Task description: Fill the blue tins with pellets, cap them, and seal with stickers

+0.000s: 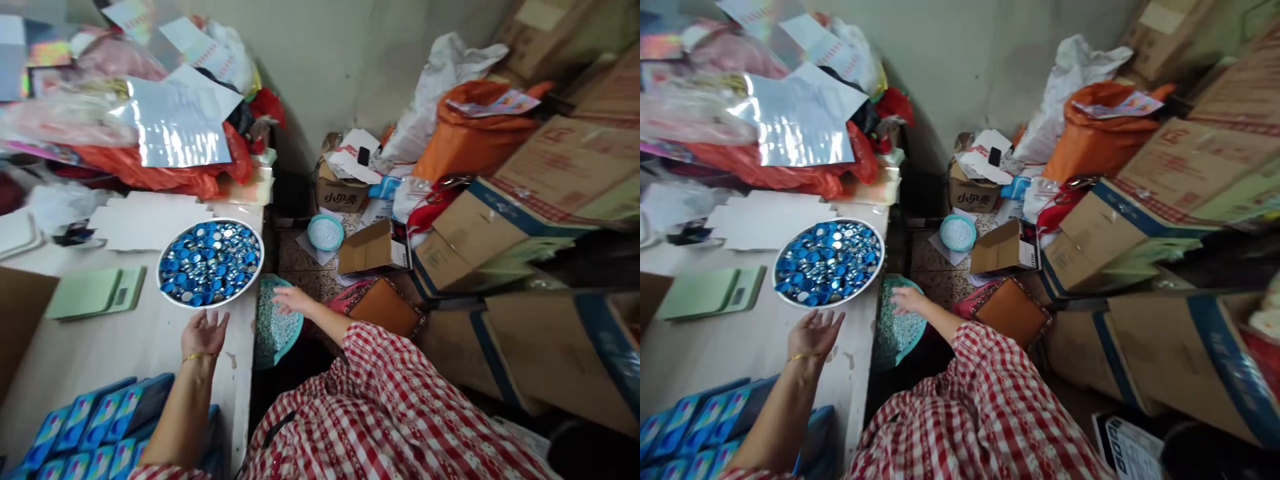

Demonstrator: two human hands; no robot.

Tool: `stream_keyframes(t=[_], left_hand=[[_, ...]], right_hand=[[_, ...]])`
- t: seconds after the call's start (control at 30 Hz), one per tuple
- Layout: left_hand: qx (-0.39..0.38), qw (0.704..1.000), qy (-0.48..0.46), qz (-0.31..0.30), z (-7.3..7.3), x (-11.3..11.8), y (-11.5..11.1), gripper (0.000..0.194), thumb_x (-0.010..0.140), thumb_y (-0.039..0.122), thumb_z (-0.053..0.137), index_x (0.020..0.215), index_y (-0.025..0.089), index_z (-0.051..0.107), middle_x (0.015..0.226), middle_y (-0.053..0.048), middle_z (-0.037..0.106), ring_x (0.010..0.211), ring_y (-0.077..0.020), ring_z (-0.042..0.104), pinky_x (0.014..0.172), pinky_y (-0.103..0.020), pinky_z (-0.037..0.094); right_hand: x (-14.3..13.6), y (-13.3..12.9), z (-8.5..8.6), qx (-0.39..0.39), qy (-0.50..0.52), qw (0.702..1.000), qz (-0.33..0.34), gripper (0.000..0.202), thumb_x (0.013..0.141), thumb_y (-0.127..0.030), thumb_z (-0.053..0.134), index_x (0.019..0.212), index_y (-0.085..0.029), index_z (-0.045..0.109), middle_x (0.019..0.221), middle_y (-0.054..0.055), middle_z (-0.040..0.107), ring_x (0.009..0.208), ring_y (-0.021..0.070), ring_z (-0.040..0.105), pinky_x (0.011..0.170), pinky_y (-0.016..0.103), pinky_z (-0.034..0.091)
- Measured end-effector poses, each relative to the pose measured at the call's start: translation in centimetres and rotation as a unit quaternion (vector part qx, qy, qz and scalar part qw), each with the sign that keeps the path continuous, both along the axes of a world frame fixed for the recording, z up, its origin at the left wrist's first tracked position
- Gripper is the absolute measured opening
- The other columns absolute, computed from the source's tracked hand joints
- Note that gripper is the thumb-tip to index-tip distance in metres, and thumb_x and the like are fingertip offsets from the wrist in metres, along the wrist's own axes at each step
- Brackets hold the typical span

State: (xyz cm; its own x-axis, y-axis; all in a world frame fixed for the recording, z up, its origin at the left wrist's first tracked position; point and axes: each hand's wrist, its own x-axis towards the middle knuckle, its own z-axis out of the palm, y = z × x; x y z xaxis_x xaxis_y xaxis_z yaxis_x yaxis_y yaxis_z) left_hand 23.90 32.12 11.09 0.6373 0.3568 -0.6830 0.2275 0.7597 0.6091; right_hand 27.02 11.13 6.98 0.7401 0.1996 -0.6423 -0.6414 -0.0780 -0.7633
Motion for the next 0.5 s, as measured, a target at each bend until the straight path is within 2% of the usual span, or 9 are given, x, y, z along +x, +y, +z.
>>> stream_keyframes(t=[0.07,0.17,0.27,0.37,0.5], left_hand=[[-0.009,0.999,0.031,-0.035,-0.6,-1.9,-1.9,0.011,0.074,0.011,0.049,0.066,0.018,0.047,0.077,0.000,0.056,0.083,-0.0135,0.059,0.089,-0.037,0.046],[-0.028,0.990,0.041,-0.135,-1.3,-4.9,-4.4,0.012,0.077,0.008,0.045,0.070,0.017,0.049,0.081,-0.004,0.060,0.075,-0.0129,0.061,0.071,-0.027,0.052],[-0.023,0.977,0.037,-0.208,-1.8,-6.4,-6.2,0.018,0.077,0.004,0.044,0.084,0.017,0.055,0.083,-0.005,0.063,0.070,-0.0109,0.062,0.063,-0.022,0.052],[-0.011,0.972,0.050,-0.229,-1.9,-5.8,-7.7,0.020,0.079,0.003,0.042,0.089,0.016,0.054,0.081,-0.004,0.064,0.069,-0.0101,0.063,0.062,-0.021,0.052],[0.018,0.972,0.039,-0.231,-1.3,-3.0,-9.7,0.020,0.081,0.003,0.042,0.090,0.017,0.053,0.080,-0.003,0.064,0.066,-0.0087,0.062,0.063,-0.020,0.051]], right_hand=[[-4.8,-4.8,-1.0,-0.050,0.063,0.996,-0.041,0.027,0.073,-0.020,0.064,0.100,-0.020,0.064,0.078,0.000,0.068,0.052,0.0082,0.061,0.047,0.016,0.047],[-11.3,-13.0,-2.2,-0.119,0.086,0.980,-0.136,0.018,0.077,-0.023,0.061,0.094,-0.017,0.064,0.069,0.000,0.065,0.045,0.0058,0.056,0.047,0.016,0.045],[-15.6,-21.2,-2.8,-0.183,0.106,0.947,-0.243,0.020,0.084,-0.026,0.050,0.097,-0.014,0.060,0.071,0.004,0.064,0.046,0.0058,0.055,0.050,0.017,0.046],[-17.3,-28.2,-2.7,-0.226,0.105,0.916,-0.315,0.025,0.087,-0.025,0.041,0.102,-0.013,0.057,0.077,0.007,0.064,0.049,0.0067,0.057,0.053,0.018,0.047],[-16.0,-34.4,-2.7,-0.278,0.064,0.893,-0.348,0.021,0.082,-0.024,0.045,0.094,-0.013,0.060,0.068,0.006,0.062,0.045,0.0082,0.054,0.047,0.020,0.045]])
